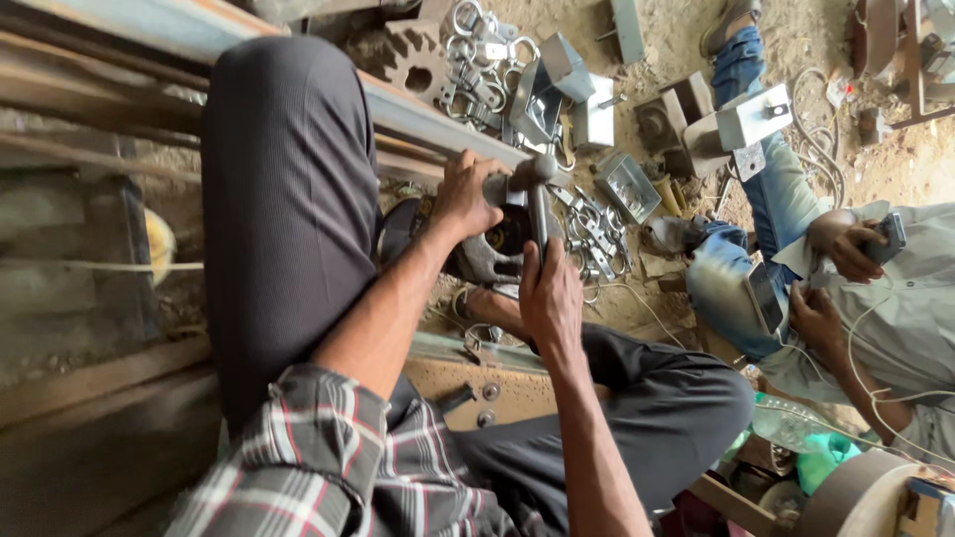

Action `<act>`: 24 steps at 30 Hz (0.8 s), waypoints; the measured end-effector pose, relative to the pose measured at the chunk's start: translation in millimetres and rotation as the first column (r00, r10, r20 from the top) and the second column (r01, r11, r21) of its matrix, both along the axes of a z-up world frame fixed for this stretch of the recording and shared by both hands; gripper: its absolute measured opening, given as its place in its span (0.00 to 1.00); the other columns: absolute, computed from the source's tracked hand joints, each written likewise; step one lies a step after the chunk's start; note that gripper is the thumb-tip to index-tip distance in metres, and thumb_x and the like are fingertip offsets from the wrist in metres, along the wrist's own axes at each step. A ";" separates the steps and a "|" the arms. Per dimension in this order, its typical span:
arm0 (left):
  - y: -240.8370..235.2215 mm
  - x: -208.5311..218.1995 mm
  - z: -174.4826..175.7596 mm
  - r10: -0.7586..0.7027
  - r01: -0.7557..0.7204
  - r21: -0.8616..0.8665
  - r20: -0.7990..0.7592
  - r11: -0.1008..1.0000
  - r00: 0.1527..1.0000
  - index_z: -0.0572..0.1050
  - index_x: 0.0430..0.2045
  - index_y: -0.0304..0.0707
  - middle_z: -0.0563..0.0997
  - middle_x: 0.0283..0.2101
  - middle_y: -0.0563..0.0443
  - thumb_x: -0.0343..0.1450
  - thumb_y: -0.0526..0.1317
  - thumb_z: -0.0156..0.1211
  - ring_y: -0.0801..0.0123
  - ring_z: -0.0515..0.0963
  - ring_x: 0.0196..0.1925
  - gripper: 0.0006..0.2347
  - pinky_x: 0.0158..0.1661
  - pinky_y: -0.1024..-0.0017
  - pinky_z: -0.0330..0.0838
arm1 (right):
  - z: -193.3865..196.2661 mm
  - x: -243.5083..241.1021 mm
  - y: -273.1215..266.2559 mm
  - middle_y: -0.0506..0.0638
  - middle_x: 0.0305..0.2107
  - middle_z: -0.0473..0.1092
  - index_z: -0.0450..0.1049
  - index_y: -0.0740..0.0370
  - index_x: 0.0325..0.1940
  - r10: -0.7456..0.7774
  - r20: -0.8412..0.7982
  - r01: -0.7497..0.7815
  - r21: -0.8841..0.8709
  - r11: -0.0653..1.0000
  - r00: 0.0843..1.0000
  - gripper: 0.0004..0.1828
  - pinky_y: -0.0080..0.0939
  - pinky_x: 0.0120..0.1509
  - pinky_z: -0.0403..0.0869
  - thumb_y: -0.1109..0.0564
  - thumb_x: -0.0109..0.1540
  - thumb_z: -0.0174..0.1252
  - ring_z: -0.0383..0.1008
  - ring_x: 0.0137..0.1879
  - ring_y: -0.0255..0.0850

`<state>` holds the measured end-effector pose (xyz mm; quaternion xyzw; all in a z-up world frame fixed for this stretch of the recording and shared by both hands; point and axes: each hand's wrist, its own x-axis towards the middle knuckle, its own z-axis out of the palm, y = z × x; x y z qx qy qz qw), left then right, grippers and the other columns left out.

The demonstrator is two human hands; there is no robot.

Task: The person uses a hammer and a metal rod to shape metal components inside a hexagonal metal fixture. They position the rod against the component and strike it repeatedly with the hammer.

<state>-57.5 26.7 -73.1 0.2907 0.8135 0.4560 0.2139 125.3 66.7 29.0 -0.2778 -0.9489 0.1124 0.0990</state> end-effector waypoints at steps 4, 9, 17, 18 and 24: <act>3.8 -6.5 -0.9 -0.016 0.018 0.059 -0.026 0.998 1.000 0.78 0.45 0.51 0.71 0.55 0.43 0.53 0.34 0.73 0.47 0.69 0.61 0.24 0.59 0.53 0.68 | 29.9 -16.3 9.1 0.58 0.23 0.69 0.68 0.66 0.56 -0.161 0.076 0.174 -0.212 0.962 0.984 0.20 0.57 0.34 0.69 0.46 0.74 0.45 0.69 0.30 0.52; -3.8 3.3 -15.7 -0.005 0.013 0.097 -0.086 0.995 0.996 0.77 0.46 0.49 0.71 0.54 0.40 0.54 0.36 0.73 0.44 0.68 0.62 0.25 0.63 0.53 0.67 | 70.3 -19.0 -11.4 0.62 0.31 0.69 0.62 0.74 0.64 0.087 -0.379 0.031 0.294 0.955 0.921 0.23 0.53 0.40 0.70 0.49 0.78 0.44 0.66 0.34 0.50; 2.3 -5.9 0.2 -0.039 0.042 -0.032 0.073 0.999 0.997 0.78 0.44 0.51 0.69 0.57 0.45 0.52 0.33 0.74 0.49 0.66 0.63 0.25 0.62 0.54 0.66 | 49.3 -25.6 -17.5 0.61 0.16 0.69 0.61 0.64 0.43 -0.118 0.083 0.130 -0.159 0.979 0.990 0.13 0.52 0.19 0.67 0.51 0.72 0.47 0.70 0.19 0.56; 1.5 -2.4 1.2 -0.044 0.049 -0.042 0.103 0.998 0.994 0.78 0.44 0.52 0.70 0.57 0.46 0.53 0.33 0.74 0.52 0.67 0.64 0.25 0.62 0.55 0.67 | 40.1 -20.6 -16.0 0.63 0.18 0.69 0.60 0.64 0.43 -0.081 0.151 0.103 -0.139 0.985 0.985 0.14 0.53 0.21 0.69 0.51 0.72 0.49 0.72 0.22 0.58; 1.7 -12.1 11.2 -0.073 0.082 -0.090 0.098 0.993 0.993 0.77 0.43 0.52 0.77 0.52 0.54 0.55 0.33 0.73 0.54 0.72 0.57 0.22 0.57 0.57 0.69 | 4.5 -8.0 -3.8 0.60 0.17 0.70 0.61 0.65 0.44 -0.075 0.100 0.091 -0.162 0.983 0.992 0.15 0.51 0.18 0.71 0.49 0.72 0.47 0.71 0.19 0.51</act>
